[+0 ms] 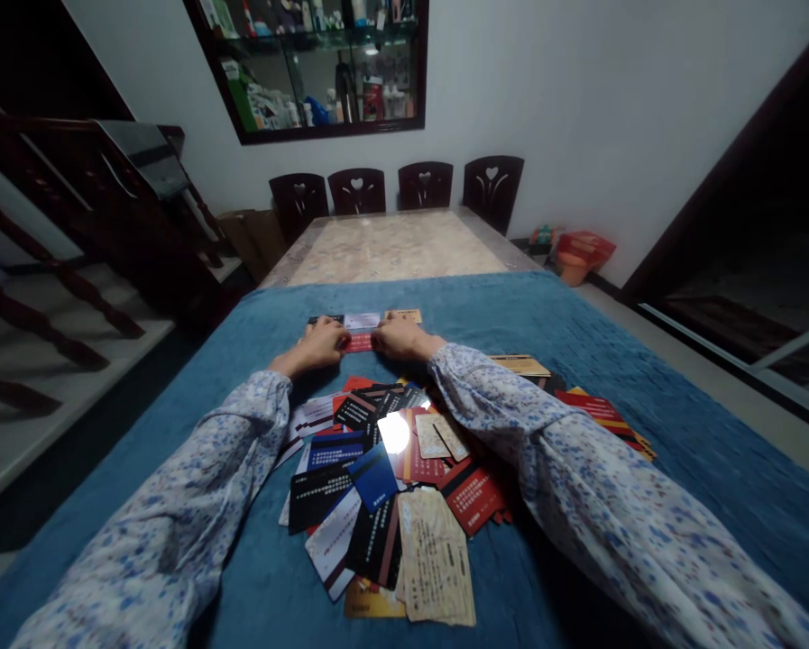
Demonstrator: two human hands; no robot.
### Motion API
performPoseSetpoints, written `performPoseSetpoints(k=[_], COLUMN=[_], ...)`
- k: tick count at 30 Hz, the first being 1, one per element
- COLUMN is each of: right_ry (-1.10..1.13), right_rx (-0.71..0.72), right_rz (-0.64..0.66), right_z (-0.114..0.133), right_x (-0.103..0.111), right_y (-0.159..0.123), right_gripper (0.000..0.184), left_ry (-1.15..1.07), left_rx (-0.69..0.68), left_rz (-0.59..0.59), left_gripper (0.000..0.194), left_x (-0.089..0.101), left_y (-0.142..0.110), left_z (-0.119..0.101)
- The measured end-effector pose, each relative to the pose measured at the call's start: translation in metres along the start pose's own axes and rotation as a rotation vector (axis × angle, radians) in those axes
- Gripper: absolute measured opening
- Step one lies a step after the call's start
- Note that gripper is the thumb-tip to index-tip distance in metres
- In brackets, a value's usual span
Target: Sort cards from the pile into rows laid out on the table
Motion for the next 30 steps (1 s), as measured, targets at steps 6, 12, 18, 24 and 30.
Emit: performPoseSetpoints(k=[6,12,18,24,30], right_ry=[-0.021,-0.043,-0.037,-0.037,-0.039], right_rx=[0.006,0.024,0.026,0.000,0.004], right_rz=[-0.021,-0.052,-0.090,-0.162,-0.257], right_z=[-0.001,-0.005,-0.009,-0.018,-0.037], right_x=[-0.001,0.015,0.041,0.056,0.060], right_y=[0.000,-0.009,-0.034,-0.070,-0.107], right_gripper=[0.040,0.036,0.034,0.028,0.024], left_ry=[0.032,0.047,0.042,-0.013,-0.049], left_rx=[-0.015,-0.028,-0.044,-0.085,-0.201], left_rz=[-0.011,-0.012,-0.054,-0.170,-0.251], left_gripper=[0.022,0.022,0.021,0.029,0.036], left_x=[0.001,0.005,0.009,0.018,0.030], left_y=[-0.001,-0.003,-0.005,-0.003,-0.005], left_z=[-0.004,-0.007,-0.015,-0.034,-0.068])
Point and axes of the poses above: each hand's wrist, its own y-axis towards the middle knuckle, its own x-axis out of the back of the hand, z = x × y, the point moved 4 cm from there along y, towards the middle knuckle, and after that the axes turned 10 degrees about y, right-handed, at the moved point
